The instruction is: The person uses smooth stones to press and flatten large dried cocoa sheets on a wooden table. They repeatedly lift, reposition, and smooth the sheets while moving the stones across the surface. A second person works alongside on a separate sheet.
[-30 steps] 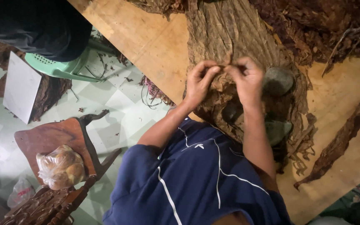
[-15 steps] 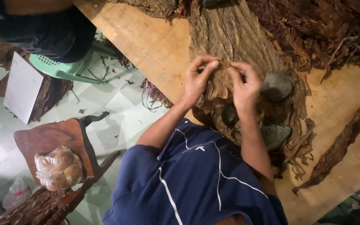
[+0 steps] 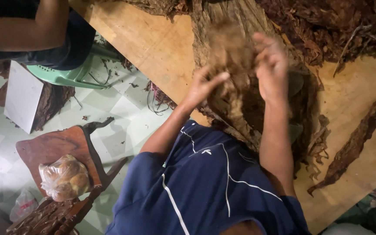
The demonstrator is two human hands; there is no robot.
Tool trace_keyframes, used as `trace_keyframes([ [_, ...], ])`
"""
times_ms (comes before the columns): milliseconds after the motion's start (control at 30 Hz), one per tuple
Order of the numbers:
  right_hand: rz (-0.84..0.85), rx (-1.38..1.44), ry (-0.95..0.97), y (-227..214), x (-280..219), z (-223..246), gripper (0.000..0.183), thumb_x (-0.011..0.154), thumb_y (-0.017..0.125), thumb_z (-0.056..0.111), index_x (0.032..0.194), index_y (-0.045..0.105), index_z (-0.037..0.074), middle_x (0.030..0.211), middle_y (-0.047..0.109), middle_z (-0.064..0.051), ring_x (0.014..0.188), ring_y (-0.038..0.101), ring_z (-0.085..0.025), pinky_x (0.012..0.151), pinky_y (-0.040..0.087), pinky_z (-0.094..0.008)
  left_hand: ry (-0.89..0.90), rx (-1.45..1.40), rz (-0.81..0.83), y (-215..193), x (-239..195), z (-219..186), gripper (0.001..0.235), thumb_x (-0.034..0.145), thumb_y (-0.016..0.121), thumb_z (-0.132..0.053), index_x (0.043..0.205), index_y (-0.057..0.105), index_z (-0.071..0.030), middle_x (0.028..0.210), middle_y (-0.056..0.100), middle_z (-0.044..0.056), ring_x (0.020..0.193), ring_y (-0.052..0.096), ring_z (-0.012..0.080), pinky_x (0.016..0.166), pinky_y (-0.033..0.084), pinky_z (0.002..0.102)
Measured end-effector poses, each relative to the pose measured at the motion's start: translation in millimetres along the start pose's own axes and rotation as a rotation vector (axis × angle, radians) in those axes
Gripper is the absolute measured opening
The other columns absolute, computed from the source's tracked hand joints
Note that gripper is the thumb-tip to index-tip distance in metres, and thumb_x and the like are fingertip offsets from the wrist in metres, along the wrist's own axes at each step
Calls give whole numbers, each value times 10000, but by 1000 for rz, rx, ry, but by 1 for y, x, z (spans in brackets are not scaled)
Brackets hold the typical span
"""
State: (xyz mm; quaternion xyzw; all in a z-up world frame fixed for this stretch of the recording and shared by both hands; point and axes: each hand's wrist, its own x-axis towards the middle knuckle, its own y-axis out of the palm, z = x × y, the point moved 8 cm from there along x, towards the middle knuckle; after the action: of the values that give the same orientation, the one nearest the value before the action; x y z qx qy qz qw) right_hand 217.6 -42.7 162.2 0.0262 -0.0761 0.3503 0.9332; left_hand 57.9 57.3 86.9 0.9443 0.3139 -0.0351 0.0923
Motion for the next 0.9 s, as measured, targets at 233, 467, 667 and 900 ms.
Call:
trace_keyframes([
  [233,371,-322,353,-1,-51,-53,298,856,937,244,992,770,36,888,747,-90,857,681,-181,795,556,-396,157,-229,-227,-15,7,21,188,975,820,-182,1136,761,-107,1024,799,104,1023,724,138,909,594,363],
  [467,-39,-383,-99,-35,-30,-96,152,1045,786,43,1158,685,48,1018,764,-130,1015,719,-200,926,563,-422,358,135,-534,-45,20,54,184,1006,780,-189,1175,789,-116,1059,814,141,1083,752,248,932,619,425],
  [667,-65,-657,-179,-51,-13,-65,322,898,1025,274,976,780,80,786,766,-107,763,760,-244,740,576,-350,174,479,-544,-67,35,58,197,951,784,-367,938,802,-171,821,798,108,879,778,351,796,602,482],
  [900,-46,-494,-154,-61,-2,-58,156,982,859,-114,1005,720,-49,856,753,-131,797,774,-213,716,666,-323,132,518,-345,-56,63,46,307,1044,590,-397,882,581,-137,709,653,11,599,544,130,549,441,311],
])
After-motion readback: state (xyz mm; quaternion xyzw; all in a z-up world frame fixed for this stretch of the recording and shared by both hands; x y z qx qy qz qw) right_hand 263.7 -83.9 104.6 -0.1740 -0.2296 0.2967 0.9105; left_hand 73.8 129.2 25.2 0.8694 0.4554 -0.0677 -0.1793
